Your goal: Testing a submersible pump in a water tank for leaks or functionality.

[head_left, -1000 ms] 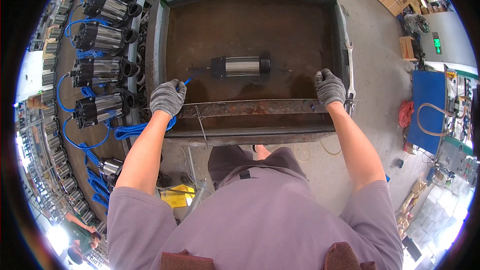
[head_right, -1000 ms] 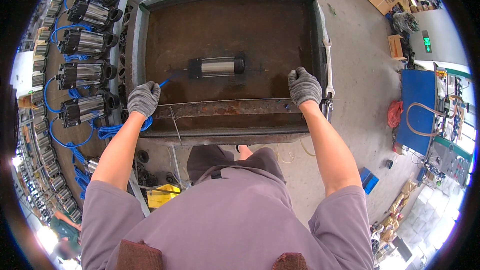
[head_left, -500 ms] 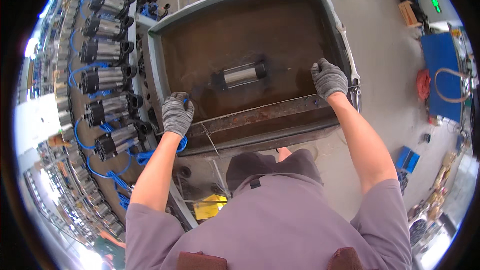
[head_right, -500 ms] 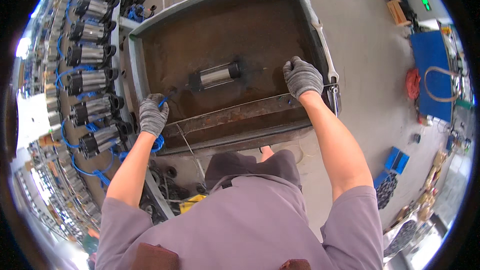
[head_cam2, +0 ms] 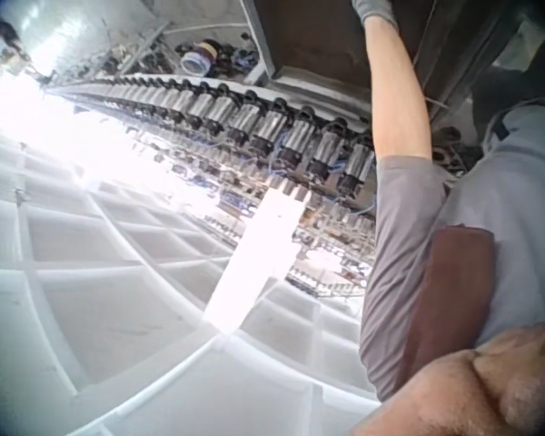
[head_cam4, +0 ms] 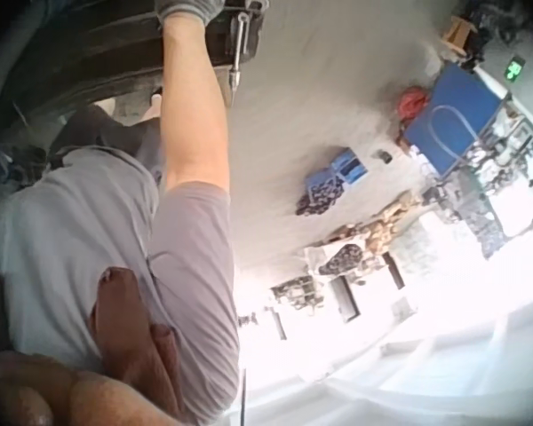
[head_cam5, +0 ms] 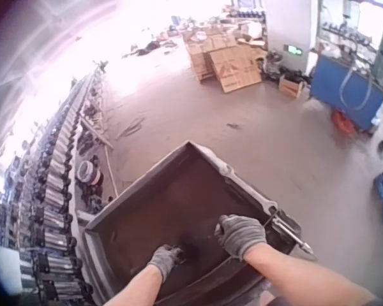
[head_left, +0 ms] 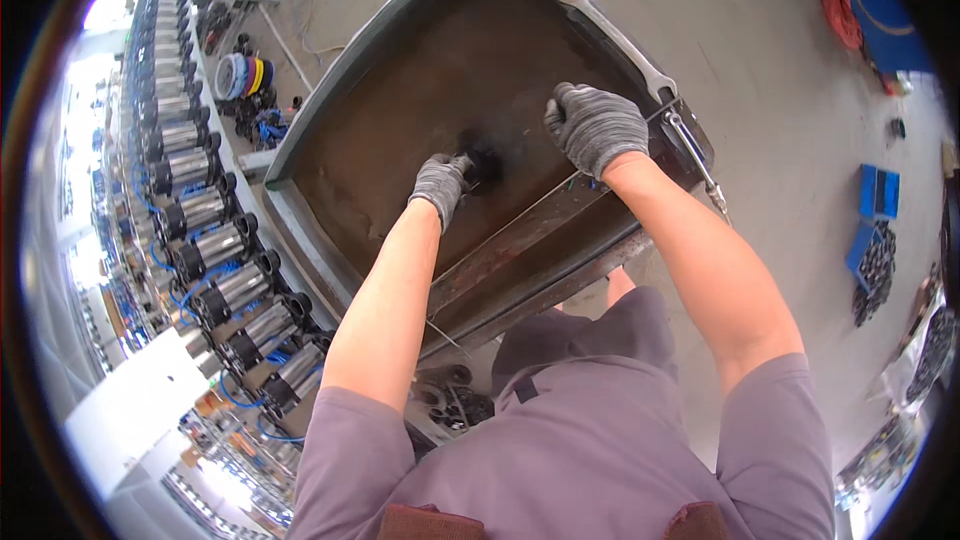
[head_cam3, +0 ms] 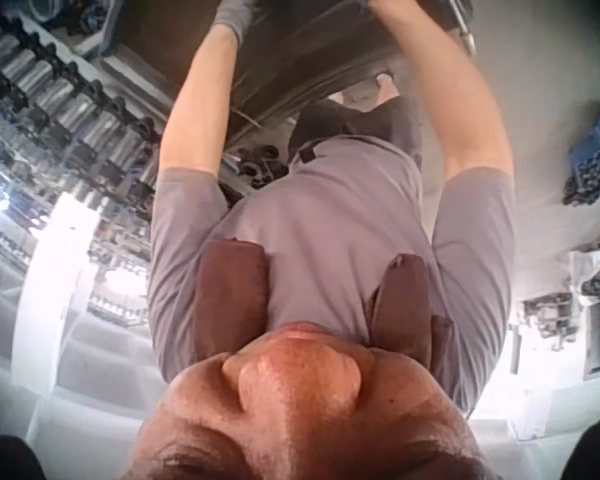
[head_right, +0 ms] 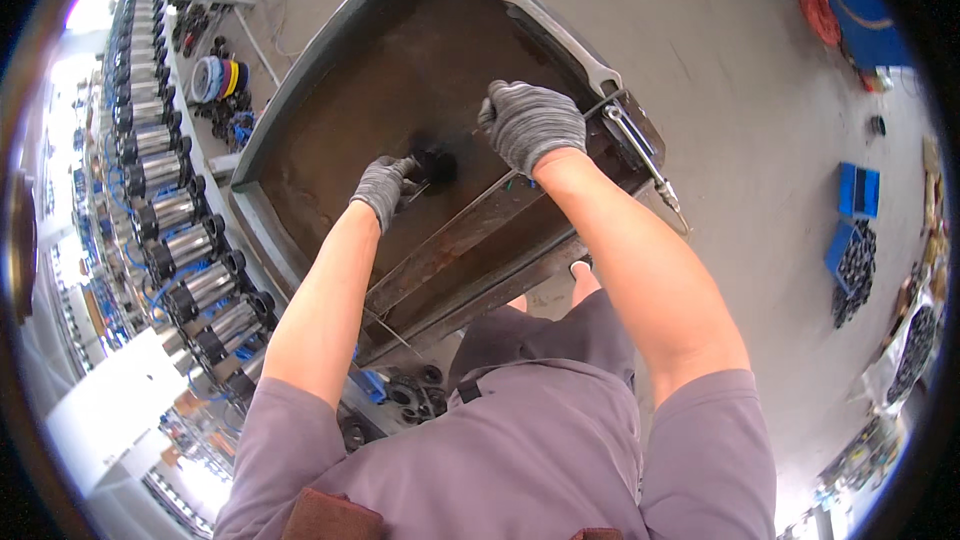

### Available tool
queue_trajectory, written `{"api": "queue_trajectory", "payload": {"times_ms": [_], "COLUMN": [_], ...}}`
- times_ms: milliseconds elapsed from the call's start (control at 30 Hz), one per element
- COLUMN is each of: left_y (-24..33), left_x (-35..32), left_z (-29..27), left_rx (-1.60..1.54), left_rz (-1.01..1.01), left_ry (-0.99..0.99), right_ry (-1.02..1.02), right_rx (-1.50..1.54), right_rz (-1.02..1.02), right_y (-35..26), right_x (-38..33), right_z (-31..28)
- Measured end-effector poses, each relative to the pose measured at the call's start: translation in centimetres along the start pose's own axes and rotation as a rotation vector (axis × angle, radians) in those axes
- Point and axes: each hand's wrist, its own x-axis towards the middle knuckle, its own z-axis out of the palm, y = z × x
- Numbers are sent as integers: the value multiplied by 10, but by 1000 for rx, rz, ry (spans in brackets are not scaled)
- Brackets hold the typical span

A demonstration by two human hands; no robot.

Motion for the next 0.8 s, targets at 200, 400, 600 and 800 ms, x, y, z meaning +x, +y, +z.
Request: {"api": "queue_trajectory", "payload": {"times_ms": [200, 400, 600, 800], "left_y": [-10, -33, -46, -61], "left_x": [9, -15, -38, -40], "left_z": [17, -1, -15, -21], "left_rx": [-378, -410, -357, -301], "left_rz": [-71, 51, 84, 76], "left_ry": [-17, 70, 60, 86], "right_ry": [85, 113, 108, 111], "right_rx": [63, 78, 57, 65], "right_rz": [-30, -49, -62, -47], "right_y": [6, 9, 10, 9], "right_x": [-3, -4, -3, -3], "right_z": [6, 9, 9, 12]}}
